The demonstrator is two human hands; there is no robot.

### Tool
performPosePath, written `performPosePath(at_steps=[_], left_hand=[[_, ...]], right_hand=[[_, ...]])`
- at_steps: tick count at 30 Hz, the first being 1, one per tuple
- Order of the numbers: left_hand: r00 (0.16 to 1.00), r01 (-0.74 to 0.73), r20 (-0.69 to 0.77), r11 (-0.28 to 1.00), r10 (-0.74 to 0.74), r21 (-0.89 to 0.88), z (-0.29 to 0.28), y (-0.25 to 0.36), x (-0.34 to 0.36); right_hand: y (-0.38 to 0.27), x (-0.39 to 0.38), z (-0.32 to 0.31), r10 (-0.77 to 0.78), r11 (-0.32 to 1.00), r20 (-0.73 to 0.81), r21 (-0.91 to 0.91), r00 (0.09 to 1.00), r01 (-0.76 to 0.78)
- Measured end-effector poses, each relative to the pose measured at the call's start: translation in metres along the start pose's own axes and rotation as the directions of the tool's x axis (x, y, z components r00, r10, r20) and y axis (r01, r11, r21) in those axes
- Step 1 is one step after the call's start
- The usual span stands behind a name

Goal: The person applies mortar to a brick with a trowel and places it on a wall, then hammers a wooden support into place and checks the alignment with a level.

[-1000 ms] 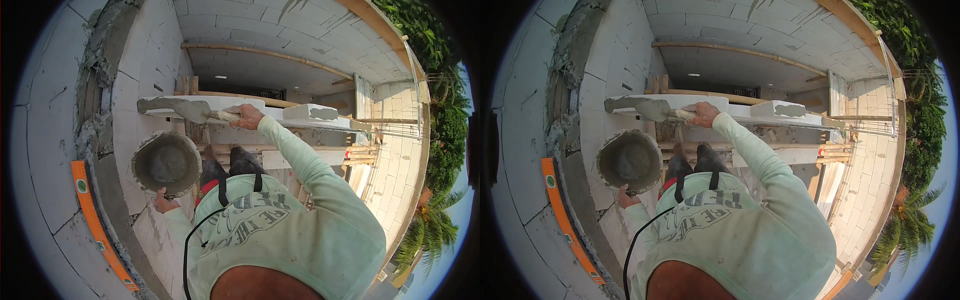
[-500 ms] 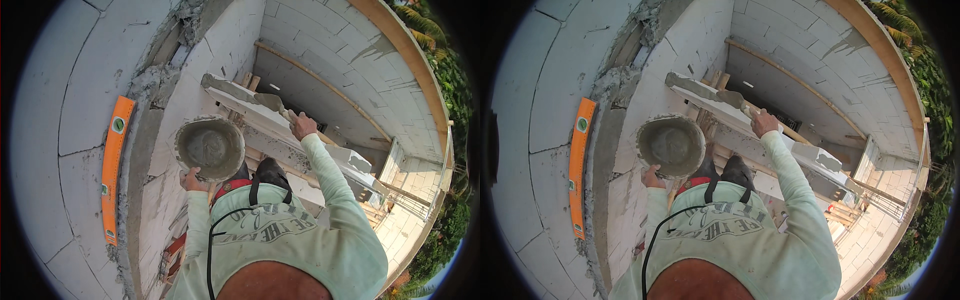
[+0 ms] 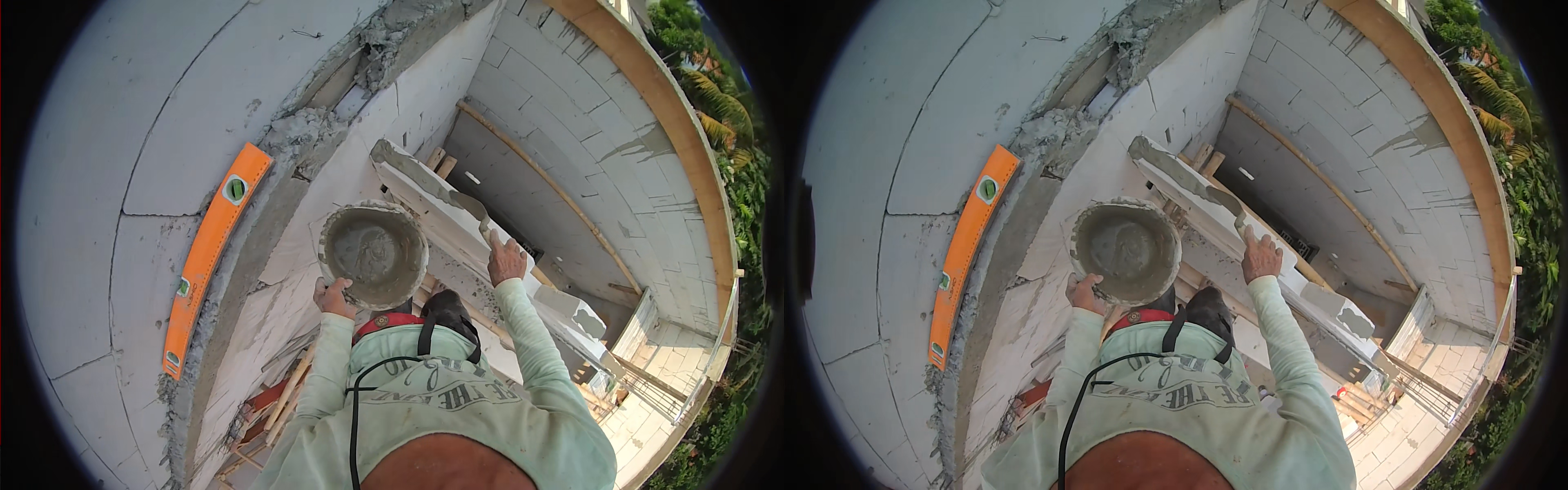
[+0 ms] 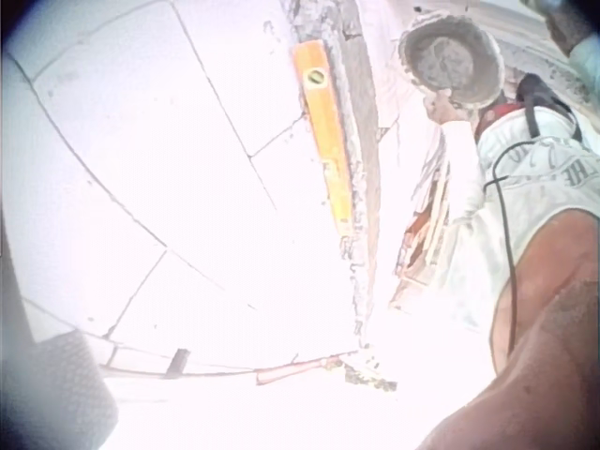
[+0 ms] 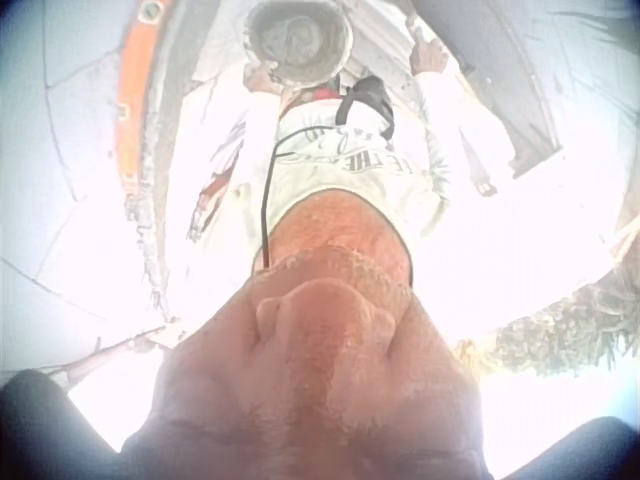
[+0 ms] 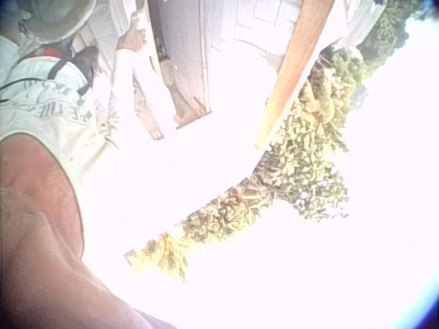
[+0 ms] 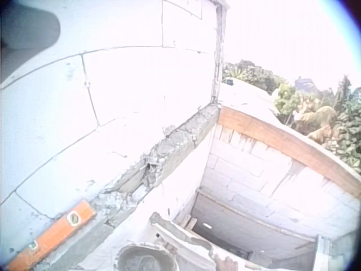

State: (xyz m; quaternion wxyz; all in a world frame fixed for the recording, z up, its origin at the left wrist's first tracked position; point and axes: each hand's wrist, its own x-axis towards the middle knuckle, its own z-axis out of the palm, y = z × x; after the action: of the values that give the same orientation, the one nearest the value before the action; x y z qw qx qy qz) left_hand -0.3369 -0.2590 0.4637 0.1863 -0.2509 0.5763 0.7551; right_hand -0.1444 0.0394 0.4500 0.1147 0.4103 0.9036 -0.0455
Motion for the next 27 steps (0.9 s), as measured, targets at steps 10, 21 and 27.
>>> performPosePath(at_steps=[10, 21, 27], left_hand=[[0.999, -0.022, -0.031, 0.950, 0.033, 0.311, -0.013, -0.033, 0.031], [0.975, -0.108, 0.218, 0.961, 0.051, 0.256, 0.034, -0.014, 0.021], [0.930, 0.102, 0.323, 0.966, -0.178, 0.238, 0.062, -0.004, 0.010]], right_hand=[[0.003, -0.004, 0.003, 0.014, 1.000, 0.084, 0.004, 0.996, -0.014], [0.007, -0.045, -0.099, -0.125, 0.835, 0.088, 0.547, 0.988, 0.057], [-0.039, -0.052, -0.090, -0.249, 0.887, 0.120, 0.427, 0.961, 0.177]])
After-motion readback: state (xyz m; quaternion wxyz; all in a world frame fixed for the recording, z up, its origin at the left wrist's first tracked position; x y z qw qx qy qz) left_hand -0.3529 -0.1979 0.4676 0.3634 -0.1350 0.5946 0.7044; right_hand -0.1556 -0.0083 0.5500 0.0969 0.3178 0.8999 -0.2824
